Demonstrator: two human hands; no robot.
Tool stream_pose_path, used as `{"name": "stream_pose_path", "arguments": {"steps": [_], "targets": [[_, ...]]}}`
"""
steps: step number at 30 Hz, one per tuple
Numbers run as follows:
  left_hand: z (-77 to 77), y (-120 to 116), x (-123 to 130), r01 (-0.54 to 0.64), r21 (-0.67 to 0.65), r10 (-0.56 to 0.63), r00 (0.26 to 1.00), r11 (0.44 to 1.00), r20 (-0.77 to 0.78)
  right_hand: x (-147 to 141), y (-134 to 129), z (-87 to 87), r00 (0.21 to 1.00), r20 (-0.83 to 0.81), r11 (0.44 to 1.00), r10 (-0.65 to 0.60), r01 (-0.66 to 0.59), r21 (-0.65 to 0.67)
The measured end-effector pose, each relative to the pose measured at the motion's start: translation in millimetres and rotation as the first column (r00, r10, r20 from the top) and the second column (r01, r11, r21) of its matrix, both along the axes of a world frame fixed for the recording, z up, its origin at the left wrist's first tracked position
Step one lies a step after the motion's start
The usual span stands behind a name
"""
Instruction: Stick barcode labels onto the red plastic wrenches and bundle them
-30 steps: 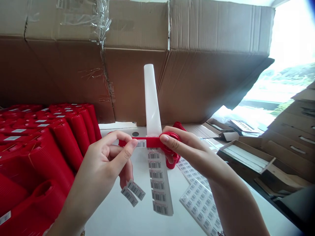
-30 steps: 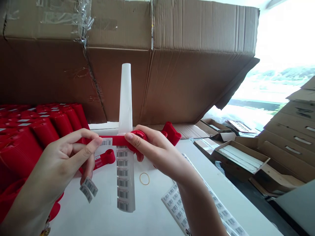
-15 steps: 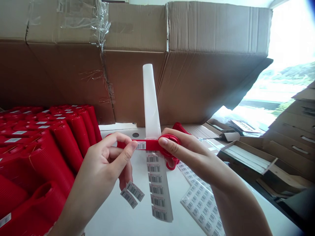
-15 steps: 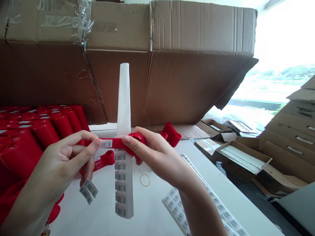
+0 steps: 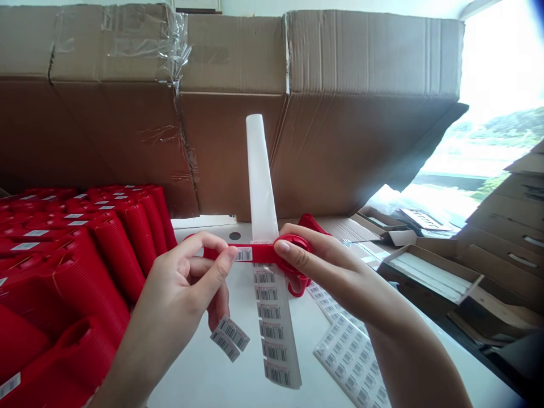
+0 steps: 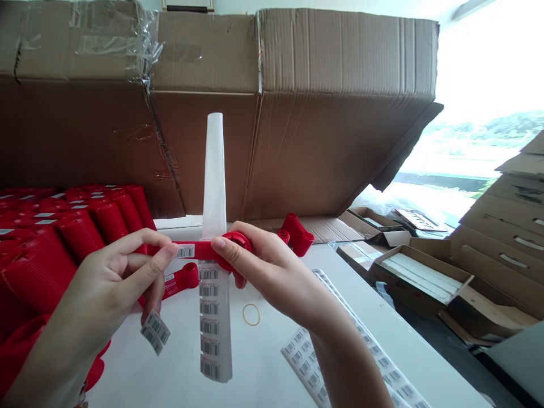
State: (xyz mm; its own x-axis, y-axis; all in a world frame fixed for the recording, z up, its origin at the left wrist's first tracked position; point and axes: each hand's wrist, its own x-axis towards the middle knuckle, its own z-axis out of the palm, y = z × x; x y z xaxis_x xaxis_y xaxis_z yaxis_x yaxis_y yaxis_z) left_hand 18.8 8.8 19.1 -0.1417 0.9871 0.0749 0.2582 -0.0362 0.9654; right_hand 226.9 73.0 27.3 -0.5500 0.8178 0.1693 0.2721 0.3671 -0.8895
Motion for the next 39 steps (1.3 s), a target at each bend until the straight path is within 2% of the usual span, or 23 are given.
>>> {"name": "stream_pose_path", "arguments": {"steps": [10,15,18,21,23,24,26,28,29,31,33,35,39], "targets": [[1.9,1,5,-0.005,0.034,0.004,1.0,0.999,0.022,-1,-3,1.7,1.0,-0.022,1.0,-0.009,0.009,0.019],[-15.0,20,5,-0.02,0.02,0.02,1.0,1.0,-0.007,-4,-2,0.4,0.999,0.007,0.999,-0.036,0.035,0.023],[-23.0,35,3,-0.114,0.035,0.117,0.991,0.993,-0.072,-7,4,-2.0,0.994,-0.001,0.993,-0.11,0.11,0.032],[-15.2,31,-2,-0.184,0.085,0.194,0.972,0.979,-0.134,-7,11,-3.2,0.986,0.001,0.986,-0.167,0.167,0.008],[-4.1,16,-6,-0.201,0.163,0.213,0.975,0.966,-0.064,-6,14,-2.8,0.984,0.015,0.983,-0.18,0.18,-0.021],[1.0,7,-7,-0.245,0.231,0.248,0.969,0.942,0.012,-5,14,-2.5,0.983,0.019,0.983,-0.181,0.182,-0.032],[6.7,-8,-8,-0.386,0.397,0.367,0.922,0.833,0.127,-4,13,-1.7,0.984,0.015,0.983,-0.18,0.181,-0.041],[3.6,-12,-6,-0.448,0.53,0.458,0.88,0.719,0.123,-5,10,-1.3,0.986,0.0,0.985,-0.166,0.166,-0.038],[-1.1,-9,-3,-0.433,0.583,0.48,0.873,0.687,0.082,-7,8,-1.3,0.989,-0.01,0.988,-0.15,0.149,-0.035],[-14.1,4,4,-0.36,0.652,0.496,0.868,0.668,-0.03,-11,2,-1.6,0.995,-0.034,0.995,-0.099,0.098,-0.023],[-26.4,18,10,-0.292,0.699,0.47,0.879,0.653,-0.072,-16,-3,-1.8,0.997,-0.06,0.999,-0.043,0.043,-0.004],[-32.9,28,13,-0.264,0.688,0.423,0.903,0.676,-0.069,-18,-7,-1.7,0.997,-0.079,1.0,-0.005,0.006,0.017],[-27.9,28,9,-0.232,0.498,0.24,0.97,0.836,0.048,-14,-5,-0.7,0.994,-0.105,0.999,0.036,-0.034,0.014]]}}
